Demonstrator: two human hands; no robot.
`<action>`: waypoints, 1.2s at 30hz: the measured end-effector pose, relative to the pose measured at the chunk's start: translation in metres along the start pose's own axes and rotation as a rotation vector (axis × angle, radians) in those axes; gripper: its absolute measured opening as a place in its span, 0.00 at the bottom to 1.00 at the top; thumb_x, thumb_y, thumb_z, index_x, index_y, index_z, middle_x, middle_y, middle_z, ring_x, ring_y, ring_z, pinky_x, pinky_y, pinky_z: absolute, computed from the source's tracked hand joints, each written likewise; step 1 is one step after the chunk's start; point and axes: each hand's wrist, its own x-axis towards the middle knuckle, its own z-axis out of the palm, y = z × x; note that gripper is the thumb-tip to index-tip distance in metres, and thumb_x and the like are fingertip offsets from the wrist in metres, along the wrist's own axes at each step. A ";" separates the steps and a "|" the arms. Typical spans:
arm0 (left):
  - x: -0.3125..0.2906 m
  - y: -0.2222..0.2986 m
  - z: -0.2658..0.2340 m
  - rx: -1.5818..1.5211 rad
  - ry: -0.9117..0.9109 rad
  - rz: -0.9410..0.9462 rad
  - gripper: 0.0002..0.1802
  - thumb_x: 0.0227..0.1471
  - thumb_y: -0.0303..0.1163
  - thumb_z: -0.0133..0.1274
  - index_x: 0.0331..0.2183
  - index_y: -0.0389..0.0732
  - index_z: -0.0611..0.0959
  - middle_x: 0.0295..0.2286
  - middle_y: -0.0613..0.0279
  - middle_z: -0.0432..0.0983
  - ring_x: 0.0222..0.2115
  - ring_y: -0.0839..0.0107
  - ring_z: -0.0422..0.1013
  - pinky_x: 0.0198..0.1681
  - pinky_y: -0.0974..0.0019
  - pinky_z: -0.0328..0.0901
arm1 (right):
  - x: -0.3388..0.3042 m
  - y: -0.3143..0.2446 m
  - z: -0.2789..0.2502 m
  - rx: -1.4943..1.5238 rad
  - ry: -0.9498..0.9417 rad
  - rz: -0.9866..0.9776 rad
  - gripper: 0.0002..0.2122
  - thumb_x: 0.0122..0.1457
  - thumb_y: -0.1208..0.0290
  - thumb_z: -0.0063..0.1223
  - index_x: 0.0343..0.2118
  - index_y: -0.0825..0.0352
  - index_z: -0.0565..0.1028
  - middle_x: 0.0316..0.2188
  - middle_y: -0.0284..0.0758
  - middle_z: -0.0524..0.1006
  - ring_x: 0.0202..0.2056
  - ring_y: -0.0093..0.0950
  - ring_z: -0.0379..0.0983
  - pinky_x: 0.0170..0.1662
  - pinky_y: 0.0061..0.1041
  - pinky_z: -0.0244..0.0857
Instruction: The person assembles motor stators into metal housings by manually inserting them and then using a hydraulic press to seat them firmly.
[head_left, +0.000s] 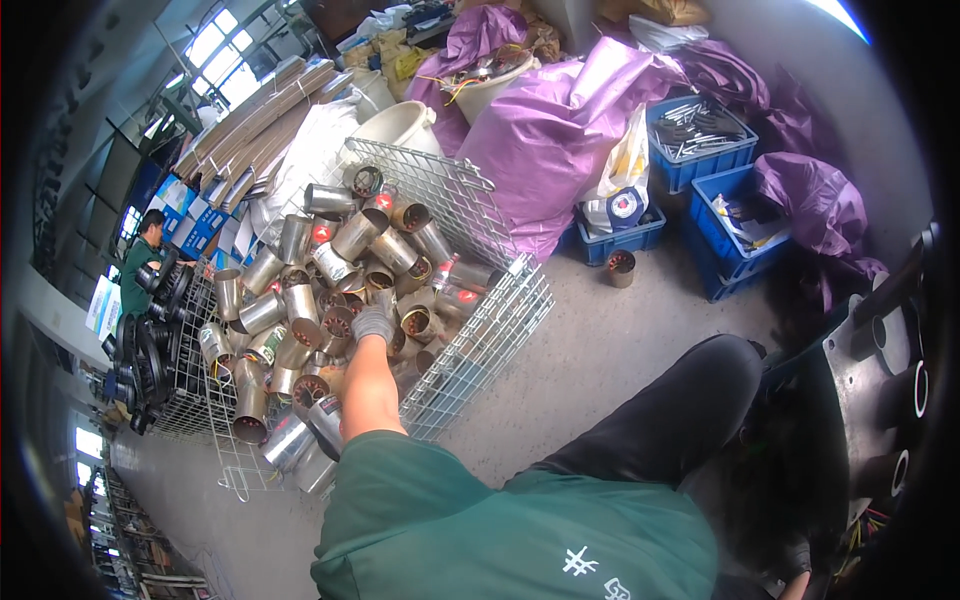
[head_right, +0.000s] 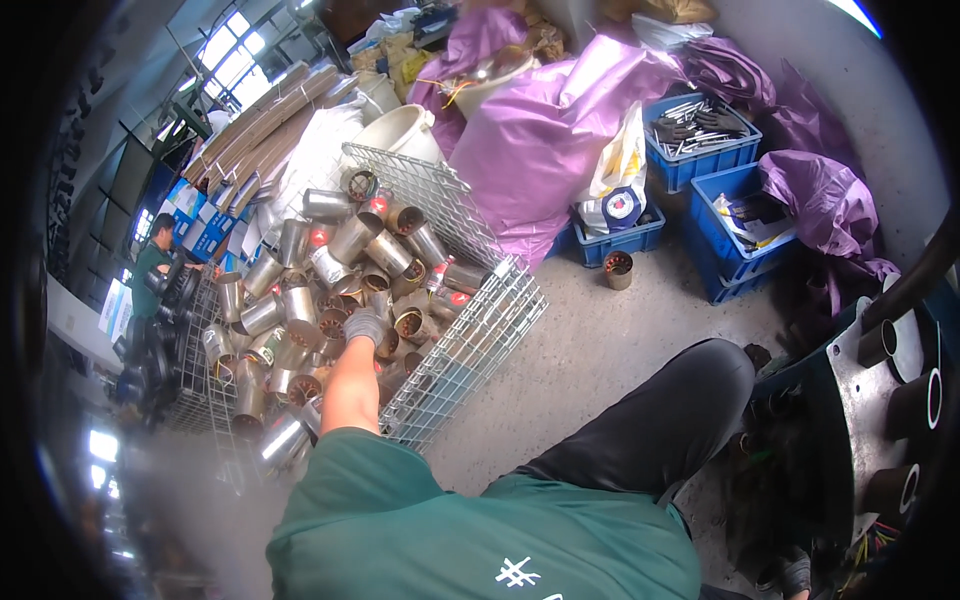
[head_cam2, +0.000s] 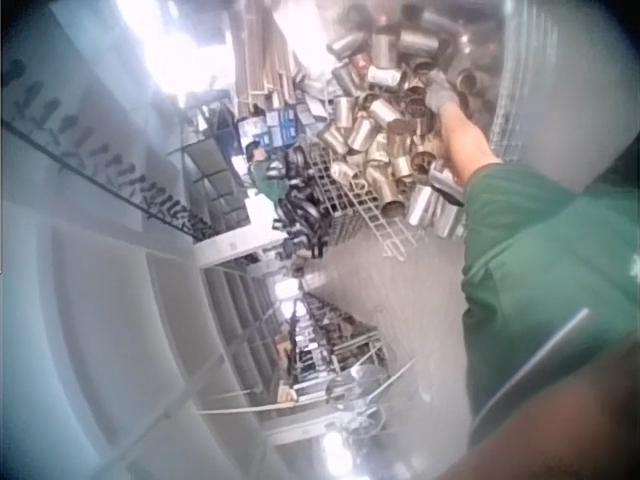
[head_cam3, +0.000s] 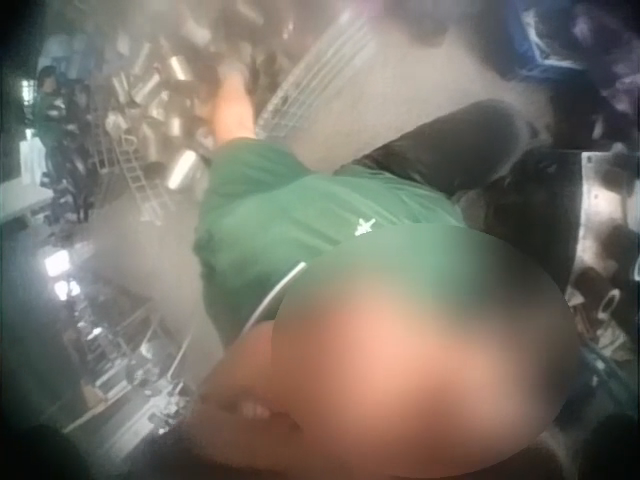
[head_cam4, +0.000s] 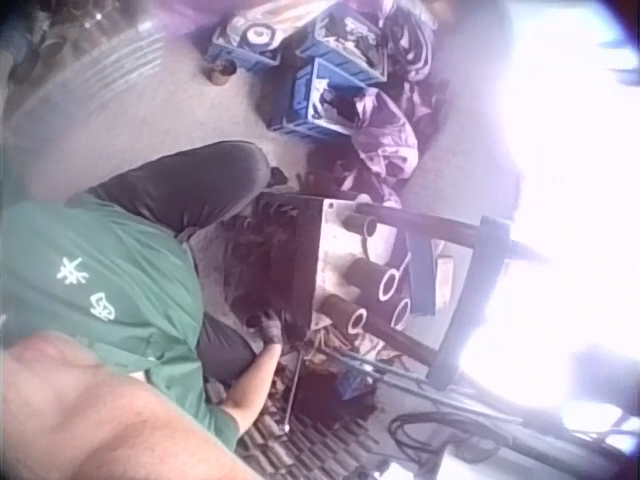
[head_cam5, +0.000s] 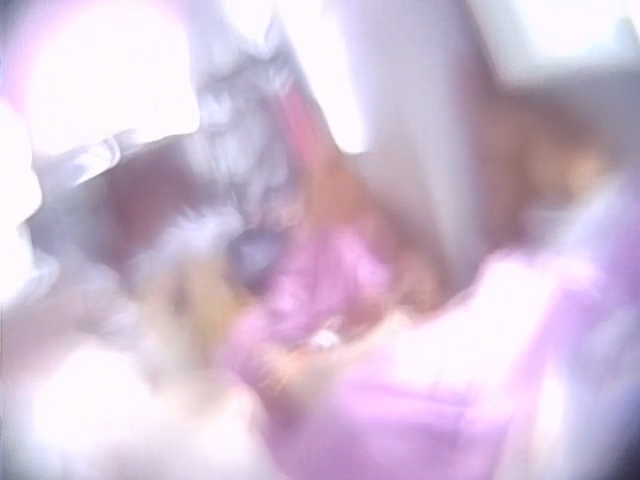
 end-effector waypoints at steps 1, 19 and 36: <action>-0.001 -0.004 -0.004 -0.033 0.022 -0.004 0.23 0.56 0.37 0.60 0.53 0.44 0.86 0.54 0.47 0.80 0.55 0.53 0.78 0.55 0.53 0.74 | 0.000 -0.011 0.001 0.014 0.036 -0.021 0.22 0.65 0.61 0.63 0.58 0.66 0.78 0.42 0.39 0.84 0.41 0.34 0.81 0.46 0.33 0.76; -0.155 0.145 -0.247 -1.332 1.095 0.734 0.21 0.40 0.23 0.77 0.25 0.41 0.76 0.44 0.62 0.67 0.39 0.70 0.69 0.47 0.64 0.69 | -0.099 -0.224 -0.059 0.362 0.257 -0.522 0.27 0.49 0.80 0.60 0.57 0.71 0.75 0.50 0.43 0.78 0.52 0.39 0.77 0.58 0.34 0.71; -0.641 0.530 -0.271 -1.798 -1.135 1.977 0.19 0.46 0.25 0.76 0.32 0.40 0.78 0.50 0.58 0.78 0.48 0.68 0.75 0.54 0.61 0.72 | -0.115 -0.262 -0.108 1.857 0.140 -0.580 0.49 0.56 0.23 0.50 0.73 0.53 0.58 0.62 0.45 0.72 0.56 0.42 0.75 0.55 0.44 0.74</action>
